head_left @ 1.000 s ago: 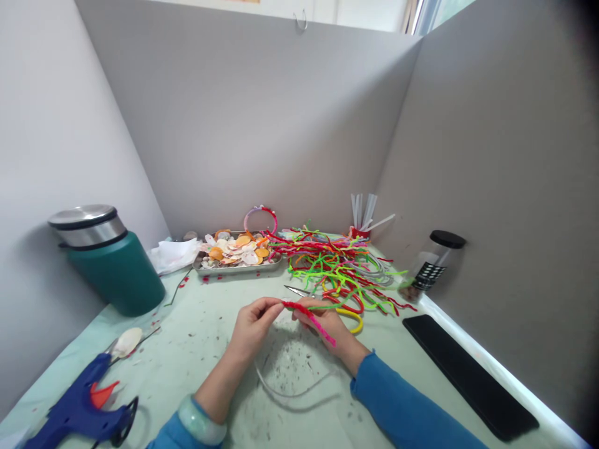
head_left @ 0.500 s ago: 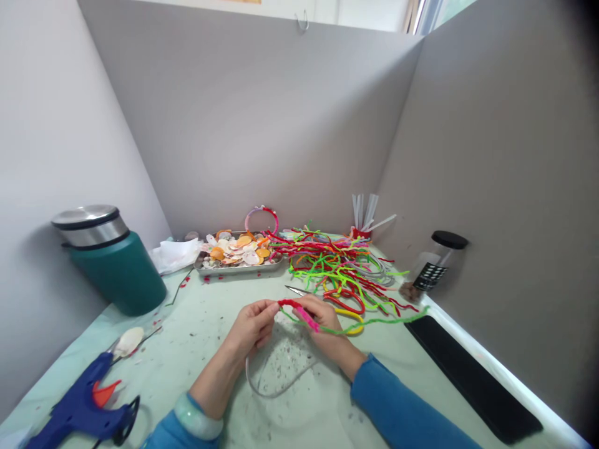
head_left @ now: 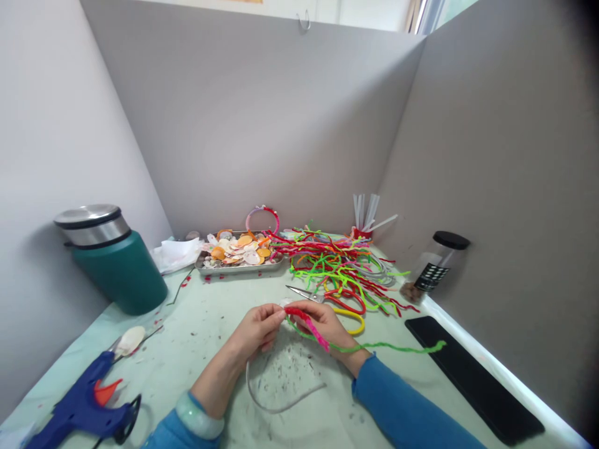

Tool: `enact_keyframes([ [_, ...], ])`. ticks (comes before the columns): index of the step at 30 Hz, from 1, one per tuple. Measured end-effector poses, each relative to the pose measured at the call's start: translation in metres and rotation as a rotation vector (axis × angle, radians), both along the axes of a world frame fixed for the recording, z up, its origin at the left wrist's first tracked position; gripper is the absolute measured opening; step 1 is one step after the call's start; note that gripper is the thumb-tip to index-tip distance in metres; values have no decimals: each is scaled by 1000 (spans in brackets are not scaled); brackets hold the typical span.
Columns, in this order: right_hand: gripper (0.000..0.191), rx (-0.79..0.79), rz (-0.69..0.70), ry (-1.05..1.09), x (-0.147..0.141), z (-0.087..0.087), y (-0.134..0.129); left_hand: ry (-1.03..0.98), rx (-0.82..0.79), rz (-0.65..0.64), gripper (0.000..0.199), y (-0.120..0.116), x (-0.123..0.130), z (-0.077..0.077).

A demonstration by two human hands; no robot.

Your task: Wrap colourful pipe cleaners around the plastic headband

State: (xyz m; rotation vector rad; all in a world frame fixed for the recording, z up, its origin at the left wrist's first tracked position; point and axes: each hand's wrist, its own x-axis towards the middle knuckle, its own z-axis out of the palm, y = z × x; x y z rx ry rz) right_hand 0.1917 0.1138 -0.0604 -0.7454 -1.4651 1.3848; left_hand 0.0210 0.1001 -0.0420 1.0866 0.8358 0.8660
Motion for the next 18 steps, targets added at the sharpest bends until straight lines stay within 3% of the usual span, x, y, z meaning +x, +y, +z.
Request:
enact_keyframes([
  [4, 33, -129, 90, 21, 3, -3, 3, 43, -7, -37, 33, 0, -2, 1],
  [8, 33, -163, 163, 33, 9, 3, 4, 106, 8, -20, 32, -1, -1, 1],
  [18, 15, -148, 76, -40, 5, 12, -1, 225, 45, 20, 36, -3, 1, 5],
])
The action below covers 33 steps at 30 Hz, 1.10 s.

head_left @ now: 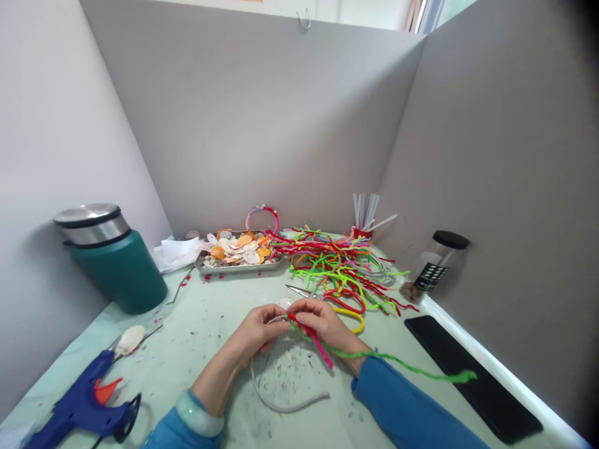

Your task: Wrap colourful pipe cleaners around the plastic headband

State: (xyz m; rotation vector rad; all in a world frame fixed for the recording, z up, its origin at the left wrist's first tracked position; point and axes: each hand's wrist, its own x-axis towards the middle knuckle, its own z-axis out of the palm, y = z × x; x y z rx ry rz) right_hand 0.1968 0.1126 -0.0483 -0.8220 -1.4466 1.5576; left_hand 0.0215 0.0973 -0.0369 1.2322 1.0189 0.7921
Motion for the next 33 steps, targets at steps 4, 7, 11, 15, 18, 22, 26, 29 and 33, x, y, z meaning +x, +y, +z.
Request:
enact_keyframes([
  [4, 14, 2, 6, -11, -3, 0, -1, 6, 14, 4, 34, 1, 1, -2],
  [7, 14, 24, 22, -14, -5, 0, -3, 51, 27, -6, 33, 1, 3, -4],
  [11, 16, 63, 15, -27, -7, -1, -4, 137, 48, -12, 31, 1, 4, -6],
  [15, 17, 93, 6, -76, -9, -3, -3, 178, 67, -33, 27, 1, 4, -8],
  [18, 15, 178, -73, -191, -12, -6, -2, 232, 107, -20, 21, 1, 6, -9],
  [22, 7, 339, -178, -395, -14, -4, -6, 274, 157, -27, 15, 0, 8, -8],
  [26, 7, 406, -120, -459, -9, 7, -11, 278, 147, -53, 18, 0, 6, -8],
  [29, 7, 403, -65, -434, -4, 12, -12, 260, 131, -73, 19, 1, 4, -9],
  [33, 9, 317, -23, -363, -2, 10, -11, 198, 92, -109, 20, 1, 3, -6],
])
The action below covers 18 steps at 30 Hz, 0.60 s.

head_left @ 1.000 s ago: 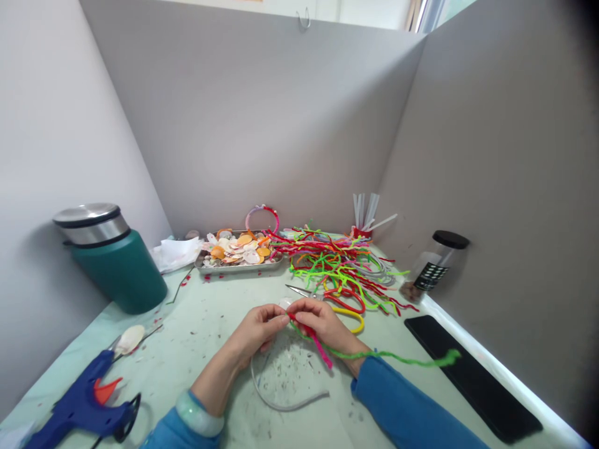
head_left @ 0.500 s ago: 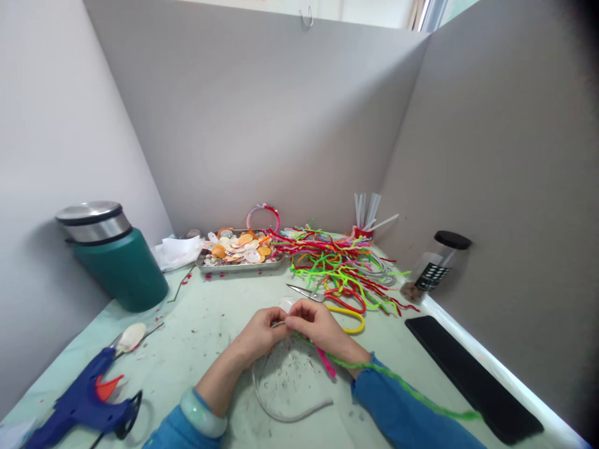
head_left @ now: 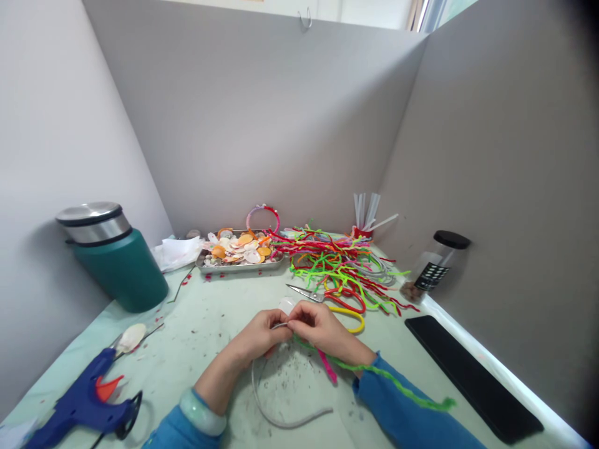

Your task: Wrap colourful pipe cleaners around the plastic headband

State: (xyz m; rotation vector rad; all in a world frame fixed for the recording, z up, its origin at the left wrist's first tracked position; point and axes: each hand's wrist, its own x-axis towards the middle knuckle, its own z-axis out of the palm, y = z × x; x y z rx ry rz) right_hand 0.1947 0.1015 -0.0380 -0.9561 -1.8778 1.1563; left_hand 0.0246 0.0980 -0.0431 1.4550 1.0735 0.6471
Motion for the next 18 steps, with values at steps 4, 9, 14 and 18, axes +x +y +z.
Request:
enact_keyframes([
  [4, 11, -110, 32, 93, -1, -3, 1, -79, -82, -25, 22, -3, -1, 9],
  [9, 15, -160, 46, 171, -3, -6, 2, -233, -243, -54, 21, -4, -2, 13],
  [14, 16, -164, 44, 219, -4, -9, 4, -330, -265, -10, 23, -4, 0, 9],
  [18, 17, -145, 28, 212, -2, -8, 5, -366, -264, -15, 21, -3, 1, 7],
])
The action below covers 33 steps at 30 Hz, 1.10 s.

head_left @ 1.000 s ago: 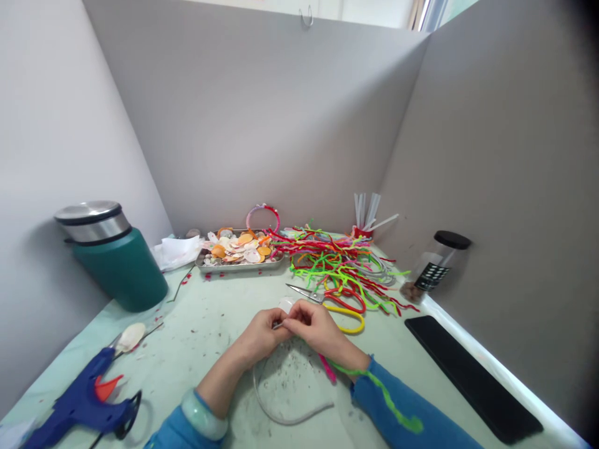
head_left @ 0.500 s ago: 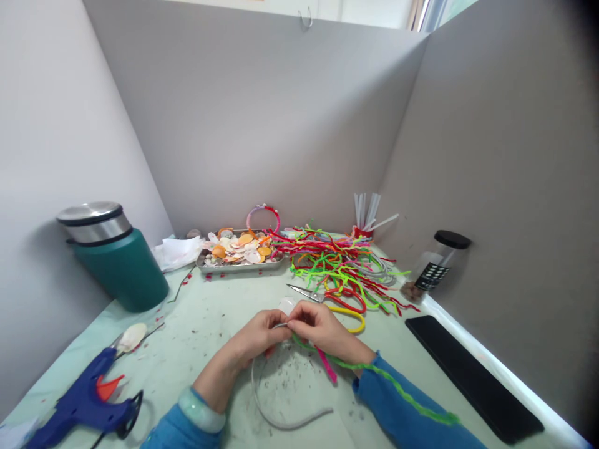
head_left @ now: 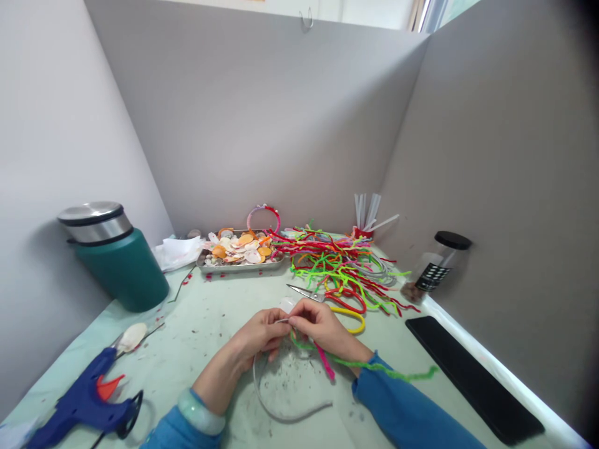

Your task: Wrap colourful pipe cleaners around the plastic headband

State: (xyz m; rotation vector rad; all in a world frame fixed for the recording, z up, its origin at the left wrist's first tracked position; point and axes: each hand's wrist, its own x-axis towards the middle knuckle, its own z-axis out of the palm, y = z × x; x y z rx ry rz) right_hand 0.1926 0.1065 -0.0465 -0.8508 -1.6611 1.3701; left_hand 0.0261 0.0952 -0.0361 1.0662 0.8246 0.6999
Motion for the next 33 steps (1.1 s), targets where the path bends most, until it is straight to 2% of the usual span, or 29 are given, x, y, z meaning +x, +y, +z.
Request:
enact_keyframes([
  [5, 20, 10, -30, -40, 1, 0, 2, -61, -23, 76, 28, 2, -2, -1],
  [8, 21, -26, -20, -28, 1, -2, 3, -46, 4, 66, 33, 1, -1, 0],
  [10, 20, -57, -17, -12, 2, -2, 4, -9, 66, 66, 36, -1, 0, 1],
  [15, 16, -92, -66, -30, 4, -1, 7, 152, 243, 167, 38, -1, 6, 1],
  [19, 17, -53, -127, -93, 3, -4, 8, 266, 372, 156, 26, 1, 5, -4],
  [21, 17, -60, -140, -108, 2, -7, 9, 365, 506, 160, 20, 1, 3, -6],
  [25, 15, -78, -141, -121, 2, -10, 10, 599, 777, 222, 22, 1, 1, -9],
  [28, 16, -66, -133, -127, 2, -9, 9, 689, 856, 268, 18, 0, 1, -9],
  [33, 18, -115, -93, -97, 2, -4, 7, 664, 883, 286, 11, -2, 2, -5],
])
